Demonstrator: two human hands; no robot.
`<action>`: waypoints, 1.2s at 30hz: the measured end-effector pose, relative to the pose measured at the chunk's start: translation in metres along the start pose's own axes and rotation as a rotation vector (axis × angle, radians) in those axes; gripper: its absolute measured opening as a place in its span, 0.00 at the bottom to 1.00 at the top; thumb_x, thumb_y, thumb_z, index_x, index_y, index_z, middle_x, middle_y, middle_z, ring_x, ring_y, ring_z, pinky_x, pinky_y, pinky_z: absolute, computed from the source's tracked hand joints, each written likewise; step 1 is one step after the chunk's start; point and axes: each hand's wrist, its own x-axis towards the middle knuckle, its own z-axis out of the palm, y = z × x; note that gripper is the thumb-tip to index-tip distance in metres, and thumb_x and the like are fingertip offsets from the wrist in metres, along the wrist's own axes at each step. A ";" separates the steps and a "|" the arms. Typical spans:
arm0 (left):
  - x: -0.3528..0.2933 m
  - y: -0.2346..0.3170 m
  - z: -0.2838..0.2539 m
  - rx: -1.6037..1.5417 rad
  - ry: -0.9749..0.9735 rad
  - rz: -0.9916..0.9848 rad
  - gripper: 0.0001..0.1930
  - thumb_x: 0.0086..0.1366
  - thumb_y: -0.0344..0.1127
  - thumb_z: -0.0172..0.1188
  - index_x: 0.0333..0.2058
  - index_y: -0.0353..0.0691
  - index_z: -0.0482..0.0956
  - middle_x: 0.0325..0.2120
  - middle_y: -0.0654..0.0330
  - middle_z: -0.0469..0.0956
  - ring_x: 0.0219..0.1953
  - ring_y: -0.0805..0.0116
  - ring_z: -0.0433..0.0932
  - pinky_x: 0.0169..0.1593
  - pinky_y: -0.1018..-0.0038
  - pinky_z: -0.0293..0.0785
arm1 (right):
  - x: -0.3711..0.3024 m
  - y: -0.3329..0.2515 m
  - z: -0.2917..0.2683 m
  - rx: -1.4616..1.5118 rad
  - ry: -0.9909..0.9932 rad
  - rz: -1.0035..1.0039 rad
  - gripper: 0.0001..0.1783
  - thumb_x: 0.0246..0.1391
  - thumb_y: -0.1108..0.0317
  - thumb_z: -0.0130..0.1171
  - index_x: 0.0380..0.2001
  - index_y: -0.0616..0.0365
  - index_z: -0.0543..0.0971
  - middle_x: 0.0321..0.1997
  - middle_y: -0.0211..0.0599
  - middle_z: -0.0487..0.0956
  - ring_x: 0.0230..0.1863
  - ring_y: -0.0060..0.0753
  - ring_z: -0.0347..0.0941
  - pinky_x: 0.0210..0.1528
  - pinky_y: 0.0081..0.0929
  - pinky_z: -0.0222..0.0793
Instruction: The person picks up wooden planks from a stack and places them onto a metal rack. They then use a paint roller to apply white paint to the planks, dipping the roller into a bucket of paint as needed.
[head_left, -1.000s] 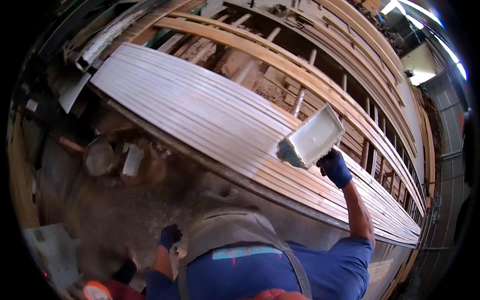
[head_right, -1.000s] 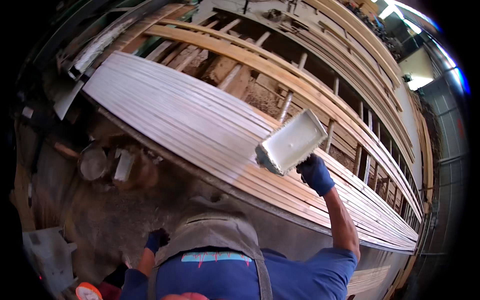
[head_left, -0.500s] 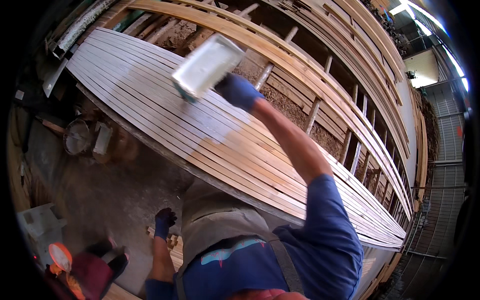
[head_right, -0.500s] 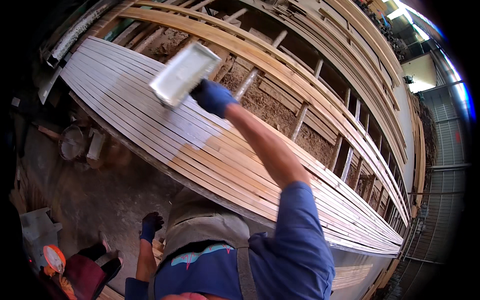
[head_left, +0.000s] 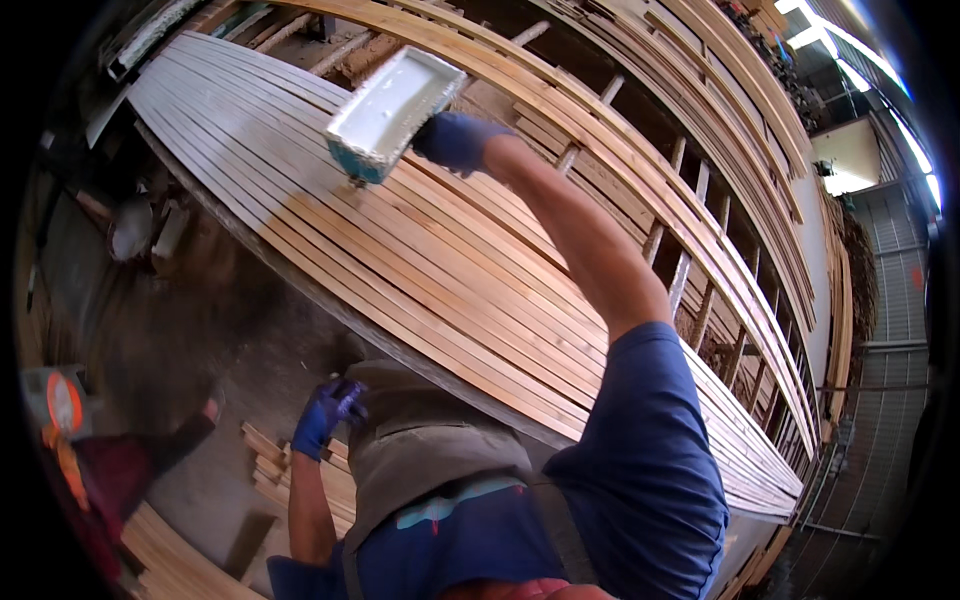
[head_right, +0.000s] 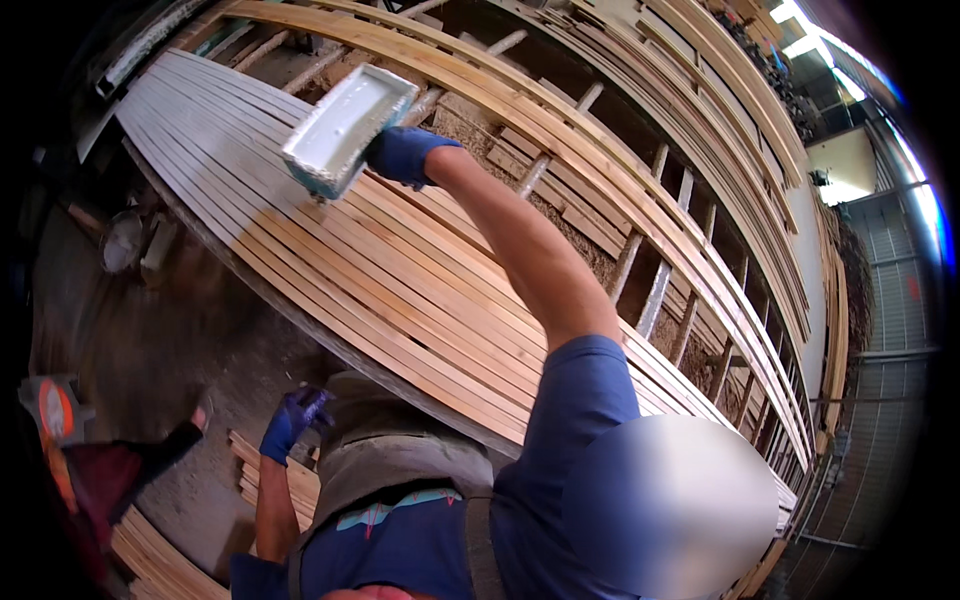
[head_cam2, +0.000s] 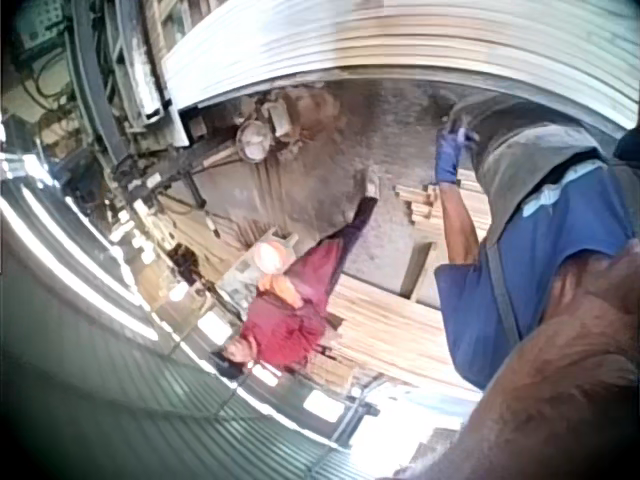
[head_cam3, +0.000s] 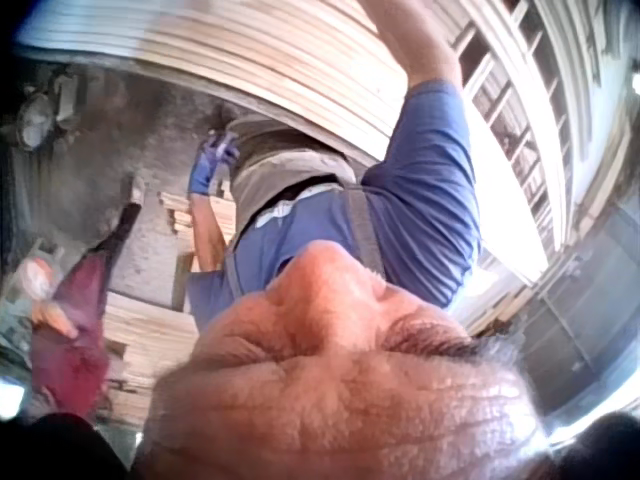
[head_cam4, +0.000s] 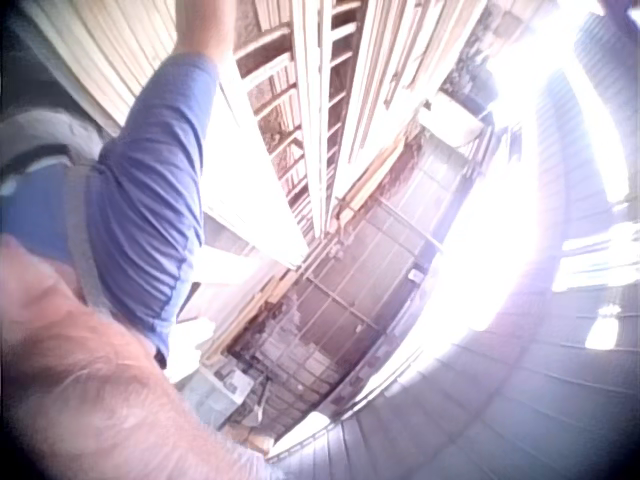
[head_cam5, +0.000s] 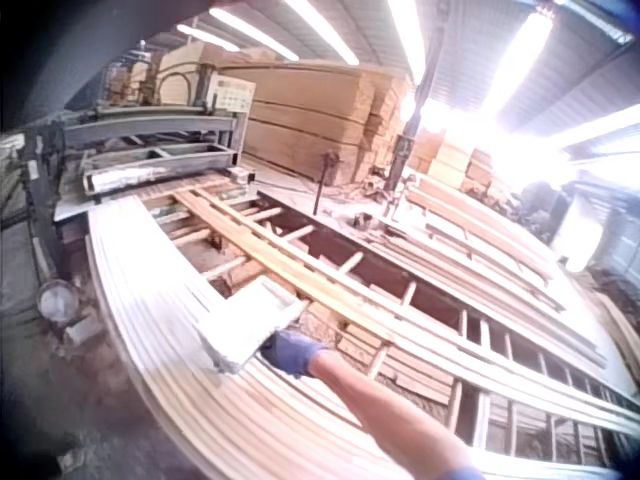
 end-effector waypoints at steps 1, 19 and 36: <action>-0.003 -0.016 0.015 -0.027 0.103 0.035 0.12 0.68 0.37 0.54 0.40 0.34 0.80 0.25 0.58 0.79 0.23 0.71 0.78 0.27 0.74 0.76 | -0.022 0.015 0.003 -0.010 0.016 -0.041 0.21 0.62 0.56 0.44 0.47 0.60 0.75 0.35 0.43 0.80 0.27 0.33 0.78 0.26 0.28 0.80; -0.147 -0.360 0.332 0.065 0.326 0.067 0.11 0.67 0.39 0.53 0.37 0.36 0.76 0.24 0.56 0.78 0.22 0.68 0.78 0.24 0.74 0.73 | -0.533 0.375 0.060 -0.010 -0.089 -0.063 0.29 0.62 0.49 0.51 0.59 0.57 0.68 0.61 0.40 0.68 0.62 0.31 0.62 0.65 0.28 0.54; -0.291 -0.487 0.770 -0.258 0.418 -0.220 0.15 0.64 0.43 0.56 0.46 0.42 0.75 0.26 0.55 0.80 0.21 0.65 0.79 0.23 0.74 0.72 | -0.957 0.620 0.090 -0.201 0.043 0.111 0.21 0.61 0.56 0.50 0.53 0.54 0.74 0.53 0.48 0.76 0.54 0.45 0.73 0.56 0.37 0.68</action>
